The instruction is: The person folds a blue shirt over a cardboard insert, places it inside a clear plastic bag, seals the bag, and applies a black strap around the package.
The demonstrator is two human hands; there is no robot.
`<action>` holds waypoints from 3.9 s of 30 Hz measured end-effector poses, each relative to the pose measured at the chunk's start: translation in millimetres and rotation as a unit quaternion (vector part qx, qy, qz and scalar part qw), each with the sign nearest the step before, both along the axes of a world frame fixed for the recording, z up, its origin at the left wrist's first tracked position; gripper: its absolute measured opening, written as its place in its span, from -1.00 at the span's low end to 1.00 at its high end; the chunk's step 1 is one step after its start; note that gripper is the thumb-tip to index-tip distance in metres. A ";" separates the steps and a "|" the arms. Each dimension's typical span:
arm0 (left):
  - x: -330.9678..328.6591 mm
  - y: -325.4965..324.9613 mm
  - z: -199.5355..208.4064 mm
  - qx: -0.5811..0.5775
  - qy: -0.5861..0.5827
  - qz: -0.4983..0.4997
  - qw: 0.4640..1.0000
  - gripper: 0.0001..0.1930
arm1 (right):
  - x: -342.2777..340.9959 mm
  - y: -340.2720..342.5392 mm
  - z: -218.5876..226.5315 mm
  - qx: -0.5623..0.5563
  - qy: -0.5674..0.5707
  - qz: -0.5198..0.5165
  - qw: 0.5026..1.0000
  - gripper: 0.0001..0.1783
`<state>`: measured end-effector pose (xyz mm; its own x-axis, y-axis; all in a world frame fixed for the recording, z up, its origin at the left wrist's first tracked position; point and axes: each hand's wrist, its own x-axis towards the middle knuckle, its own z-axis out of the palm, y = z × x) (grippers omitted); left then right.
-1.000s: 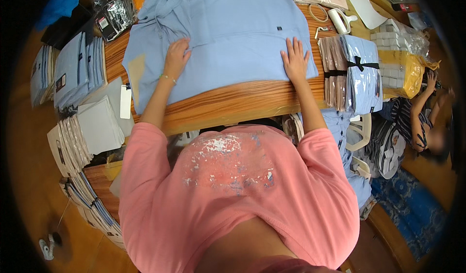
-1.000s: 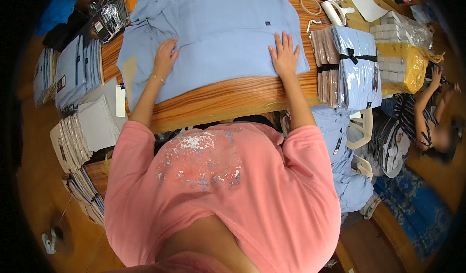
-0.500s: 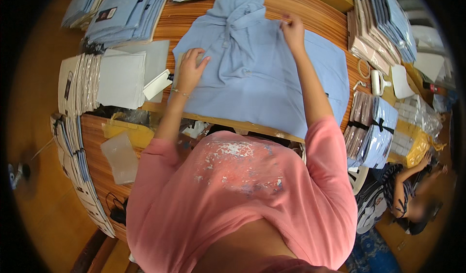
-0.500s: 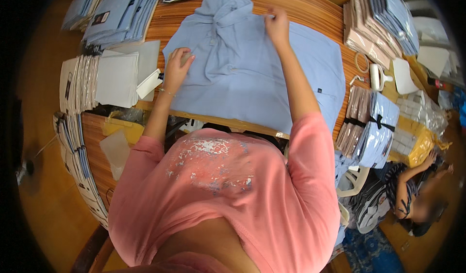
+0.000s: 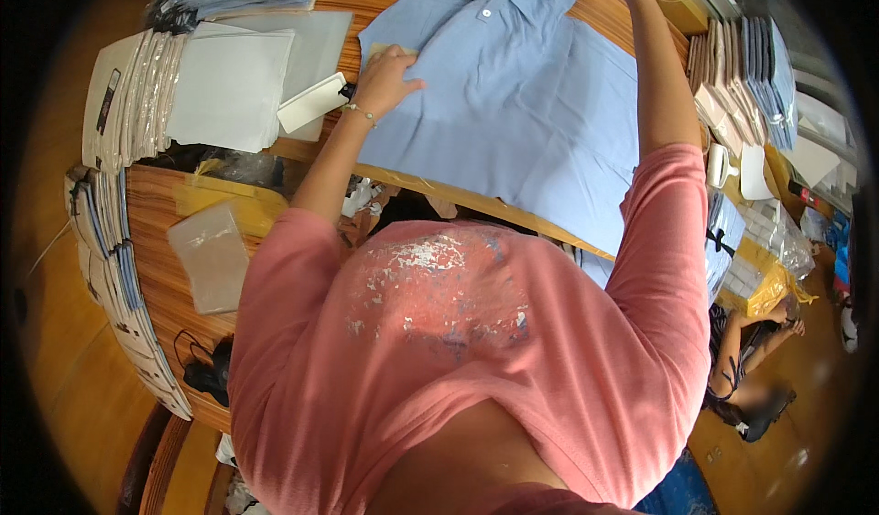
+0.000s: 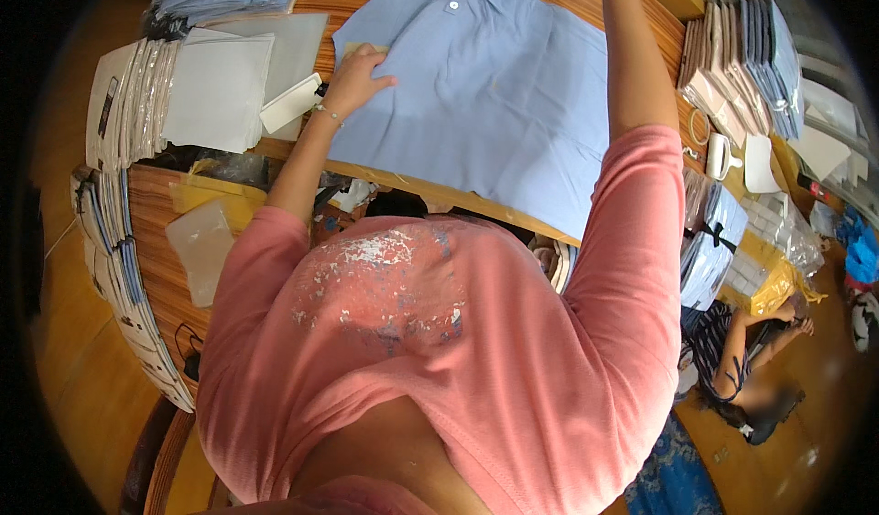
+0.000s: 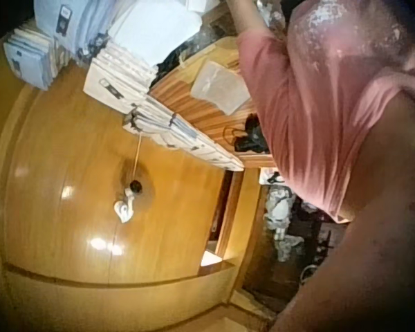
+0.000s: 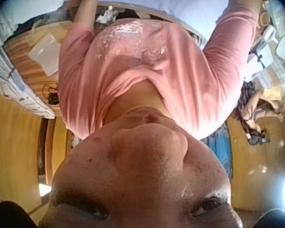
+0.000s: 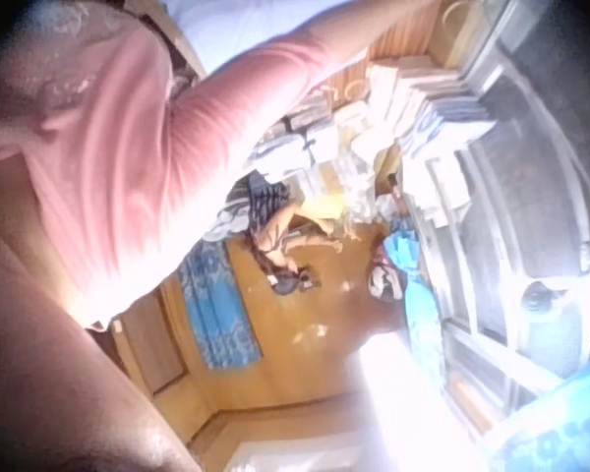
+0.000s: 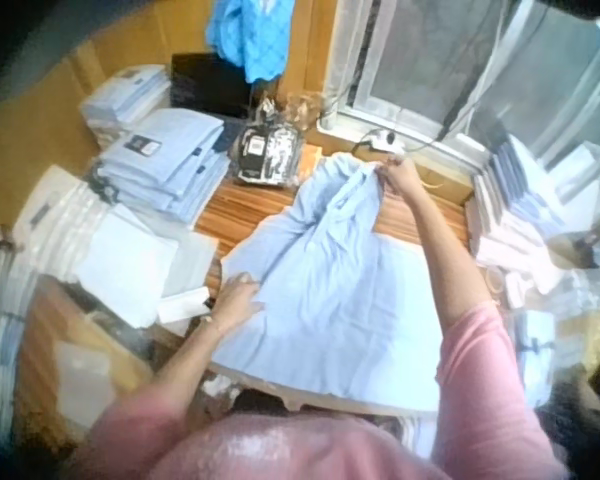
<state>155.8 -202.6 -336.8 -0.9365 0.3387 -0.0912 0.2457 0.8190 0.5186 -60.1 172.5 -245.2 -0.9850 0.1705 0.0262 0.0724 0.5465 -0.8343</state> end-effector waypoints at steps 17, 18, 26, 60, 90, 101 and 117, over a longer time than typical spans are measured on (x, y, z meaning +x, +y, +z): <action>92.0 0.8 -5.1 0.603 -0.451 0.297 0.587 -0.48 | 435.3 75.4 -25.5 -0.258 -0.186 -0.112 0.941 -0.87; 87.5 -6.9 -5.3 0.588 -0.469 0.268 0.603 -0.49 | 440.5 80.0 -39.9 -0.257 -0.182 -0.121 0.941 -0.87; 86.6 -55.0 14.7 0.423 -0.609 0.179 0.647 -0.58 | 448.7 83.0 -83.2 -0.140 -0.130 -0.090 0.977 -0.74; -142.5 66.0 19.8 0.259 0.103 0.068 0.958 -0.69 | 279.2 215.2 5.8 0.516 -0.098 -0.070 0.848 -0.84; 135.5 -80.7 47.0 0.159 -0.014 -0.150 0.976 -0.79 | 144.6 -237.4 -72.0 0.553 0.085 0.445 0.699 -0.49; 16.8 20.9 30.8 0.199 -0.347 -0.360 0.843 -0.71 | 342.8 -213.9 144.9 -0.056 -0.217 0.566 0.793 -0.67; -32.2 -33.0 47.2 -0.028 -0.131 -0.300 0.945 -0.60 | 421.5 17.5 -33.3 -0.201 -0.179 -0.113 0.956 -0.57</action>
<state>123.5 -235.6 -289.5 -0.5206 0.7887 -0.3271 0.5436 0.6016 0.5853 361.4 190.0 -278.5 -0.8551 0.3054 -0.4190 0.4719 0.1237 -0.8729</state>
